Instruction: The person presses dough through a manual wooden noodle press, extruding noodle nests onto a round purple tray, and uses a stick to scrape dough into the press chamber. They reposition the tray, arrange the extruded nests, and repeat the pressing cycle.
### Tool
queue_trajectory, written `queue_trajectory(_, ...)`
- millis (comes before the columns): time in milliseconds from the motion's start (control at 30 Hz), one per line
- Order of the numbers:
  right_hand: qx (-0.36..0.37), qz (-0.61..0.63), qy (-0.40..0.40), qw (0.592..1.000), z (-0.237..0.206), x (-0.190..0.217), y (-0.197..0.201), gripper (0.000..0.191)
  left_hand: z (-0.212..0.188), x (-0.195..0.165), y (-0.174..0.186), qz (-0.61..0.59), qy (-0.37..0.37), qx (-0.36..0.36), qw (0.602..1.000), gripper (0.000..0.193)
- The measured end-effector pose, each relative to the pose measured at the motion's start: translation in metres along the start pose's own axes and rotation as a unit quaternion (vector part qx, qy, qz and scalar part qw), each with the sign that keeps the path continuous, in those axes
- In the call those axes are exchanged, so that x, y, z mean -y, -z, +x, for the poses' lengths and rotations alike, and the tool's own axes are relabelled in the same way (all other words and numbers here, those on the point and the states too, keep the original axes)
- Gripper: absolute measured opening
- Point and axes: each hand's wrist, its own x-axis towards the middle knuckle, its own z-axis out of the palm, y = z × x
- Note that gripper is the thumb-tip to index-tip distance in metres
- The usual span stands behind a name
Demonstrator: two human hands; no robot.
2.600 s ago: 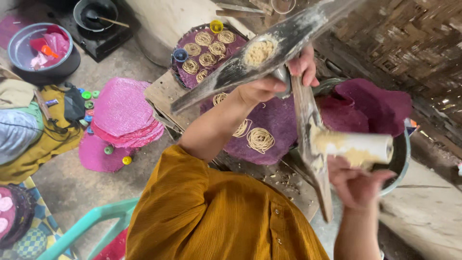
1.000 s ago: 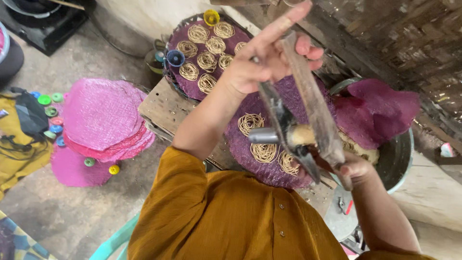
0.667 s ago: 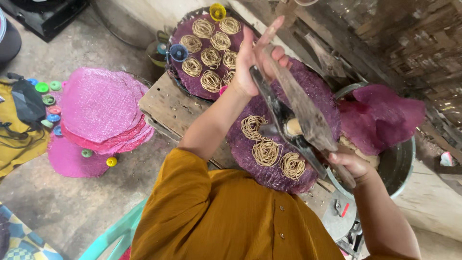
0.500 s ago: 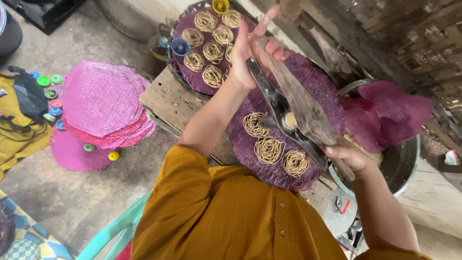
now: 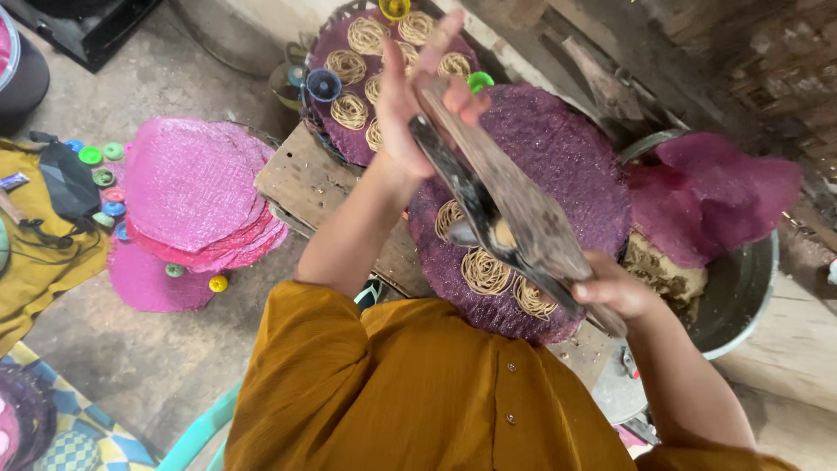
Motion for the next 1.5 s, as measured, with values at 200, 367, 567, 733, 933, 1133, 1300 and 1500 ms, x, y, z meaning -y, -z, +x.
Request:
queue_trajectory(200,-0.074,0.115,-0.035,0.990,-0.038,-0.019,-0.007,0.085,-0.002,0.033,-0.004,0.031,0.056,-0.011,0.998,0.091)
queue_trajectory(367,-0.081,0.130,0.011,0.988,-0.044,-0.022,-0.016,0.084,0.003,0.042,0.010,0.030,0.155,0.014,0.987,0.094)
queue_trajectory(567,-0.107,0.188,0.042,0.976,-0.045,-0.027,-0.030,0.083,-0.056,0.071,0.020,0.665,0.332,-0.051,0.668,0.042)
queue_trajectory(733,-0.051,0.076,0.059,0.994,-0.034,-0.037,-0.024,0.084,-0.082,0.068,0.036,0.751,0.325,-0.089,0.568,0.041)
queue_trajectory(933,-0.104,0.077,0.078,0.989,-0.033,-0.043,-0.018,0.086,-0.084,0.063,0.035,0.728,0.371,-0.132,0.560,0.050)
queue_trajectory(1133,-0.129,0.128,0.061,0.981,-0.040,-0.037,-0.015,0.071,-0.083,0.059,0.012,0.788,0.323,-0.029,0.523,0.076)
queue_trajectory(1300,-0.135,0.166,0.120,0.969,-0.054,-0.016,-0.023,0.078,-0.035,0.044,-0.006,0.707,0.190,0.025,0.681,0.091)
queue_trajectory(1500,-0.071,0.202,0.124,0.969,-0.059,0.005,-0.031,0.091,0.048,0.044,-0.024,-0.001,0.163,0.238,0.957,0.095)
